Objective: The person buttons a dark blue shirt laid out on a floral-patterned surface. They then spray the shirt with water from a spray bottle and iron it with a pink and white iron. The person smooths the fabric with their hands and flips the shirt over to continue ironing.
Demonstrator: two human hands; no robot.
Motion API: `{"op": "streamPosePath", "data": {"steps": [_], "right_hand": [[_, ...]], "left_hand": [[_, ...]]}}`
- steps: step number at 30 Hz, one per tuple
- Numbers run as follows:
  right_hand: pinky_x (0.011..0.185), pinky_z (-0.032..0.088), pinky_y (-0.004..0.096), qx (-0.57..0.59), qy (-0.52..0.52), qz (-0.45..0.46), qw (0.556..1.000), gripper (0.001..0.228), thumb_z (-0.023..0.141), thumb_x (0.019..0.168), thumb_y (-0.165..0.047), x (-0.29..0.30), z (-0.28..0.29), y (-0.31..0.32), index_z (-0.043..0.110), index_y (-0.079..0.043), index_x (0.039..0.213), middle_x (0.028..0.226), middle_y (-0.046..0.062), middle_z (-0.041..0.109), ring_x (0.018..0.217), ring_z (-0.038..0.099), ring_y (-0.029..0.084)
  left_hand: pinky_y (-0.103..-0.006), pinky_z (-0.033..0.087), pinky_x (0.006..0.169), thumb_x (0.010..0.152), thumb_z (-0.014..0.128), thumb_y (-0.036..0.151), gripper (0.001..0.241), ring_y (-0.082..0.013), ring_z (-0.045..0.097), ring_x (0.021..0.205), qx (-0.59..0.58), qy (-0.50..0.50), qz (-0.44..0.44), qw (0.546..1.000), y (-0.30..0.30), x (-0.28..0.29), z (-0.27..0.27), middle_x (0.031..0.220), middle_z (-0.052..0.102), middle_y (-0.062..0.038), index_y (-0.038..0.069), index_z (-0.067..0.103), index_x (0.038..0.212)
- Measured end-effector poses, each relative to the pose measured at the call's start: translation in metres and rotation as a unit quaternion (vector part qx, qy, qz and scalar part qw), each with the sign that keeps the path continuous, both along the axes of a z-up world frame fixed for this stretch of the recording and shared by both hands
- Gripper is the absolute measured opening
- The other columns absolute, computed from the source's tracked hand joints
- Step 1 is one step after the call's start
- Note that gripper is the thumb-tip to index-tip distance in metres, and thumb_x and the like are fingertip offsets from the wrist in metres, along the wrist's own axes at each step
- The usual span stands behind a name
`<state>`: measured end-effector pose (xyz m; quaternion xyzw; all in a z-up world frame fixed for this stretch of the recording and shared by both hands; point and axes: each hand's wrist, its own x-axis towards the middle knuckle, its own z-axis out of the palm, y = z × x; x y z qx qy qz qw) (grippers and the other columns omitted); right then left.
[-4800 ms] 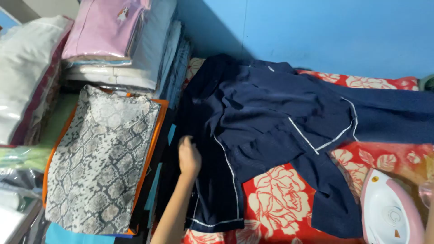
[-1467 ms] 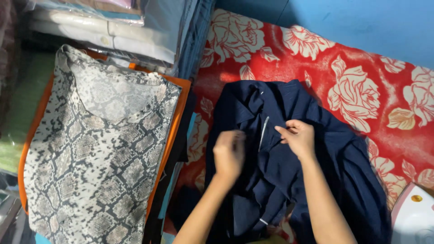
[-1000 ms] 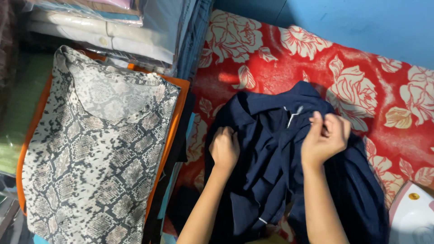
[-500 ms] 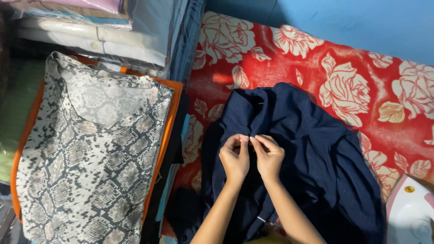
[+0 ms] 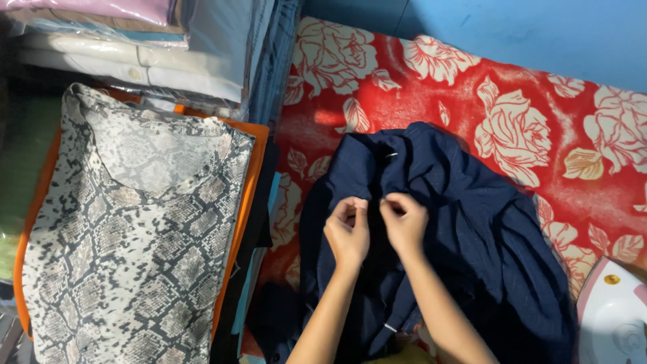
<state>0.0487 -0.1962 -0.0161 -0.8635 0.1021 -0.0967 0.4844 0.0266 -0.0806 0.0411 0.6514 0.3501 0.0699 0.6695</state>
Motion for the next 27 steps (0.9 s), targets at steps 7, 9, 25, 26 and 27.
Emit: {"op": "streamPosePath", "data": {"steps": [7, 9, 25, 26, 27], "right_hand": [[0.05, 0.058, 0.027, 0.295, 0.189, -0.039, 0.936, 0.021, 0.083, 0.082, -0.01, 0.045, 0.033, -0.081, 0.068, -0.003, 0.095, 0.072, 0.008, 0.067, 0.06, 0.07, 0.019], [0.057, 0.061, 0.028, 0.237, 0.195, 0.01, 0.952, 0.023, 0.081, 0.09, -0.011, 0.042, 0.043, -0.087, 0.069, 0.005, 0.1, 0.077, 0.012, 0.068, 0.064, 0.069, 0.017], [0.068, 0.058, 0.031, 0.0, -0.122, -0.003, 0.992, 0.007, 0.084, 0.09, -0.012, -0.03, 0.048, 0.011, 0.079, -0.008, 0.093, 0.087, 0.005, 0.074, 0.081, 0.072, 0.022], [0.069, 0.058, 0.031, 0.006, -0.118, -0.006, 0.993, 0.007, 0.085, 0.089, -0.012, -0.029, 0.045, 0.01, 0.08, -0.008, 0.091, 0.087, 0.006, 0.075, 0.081, 0.072, 0.022], [0.07, 0.058, 0.032, 0.012, -0.113, -0.009, 0.993, 0.007, 0.086, 0.088, -0.012, -0.028, 0.042, 0.01, 0.08, -0.008, 0.09, 0.087, 0.006, 0.076, 0.081, 0.073, 0.022]], "left_hand": [[-0.0285, 0.063, 0.067, 0.092, 0.065, 0.003, 0.01, -0.0215, 0.077, 0.07, -0.059, -0.025, 0.032, 0.997, 0.023, 0.014, 0.015, 0.079, 0.079, -0.018, 0.001, 0.073, 0.087], [-0.0301, 0.063, 0.067, 0.092, 0.063, 0.002, 0.012, -0.0218, 0.076, 0.069, -0.072, -0.025, 0.004, 0.997, 0.01, 0.013, 0.013, 0.08, 0.079, -0.02, 0.0, 0.074, 0.088], [-0.0346, 0.063, 0.061, 0.087, 0.074, 0.013, 0.004, -0.0268, 0.077, 0.076, 0.111, -0.048, -0.01, 0.993, -0.025, -0.006, 0.035, 0.073, 0.074, -0.007, 0.014, 0.078, 0.085], [-0.0344, 0.063, 0.062, 0.088, 0.074, 0.012, 0.004, -0.0272, 0.076, 0.075, 0.11, -0.053, -0.023, 0.992, -0.026, -0.006, 0.03, 0.073, 0.073, -0.007, 0.013, 0.078, 0.085], [-0.0342, 0.063, 0.063, 0.089, 0.074, 0.012, 0.004, -0.0276, 0.075, 0.075, 0.108, -0.057, -0.037, 0.992, -0.026, -0.006, 0.026, 0.072, 0.072, -0.007, 0.013, 0.077, 0.086]]}}
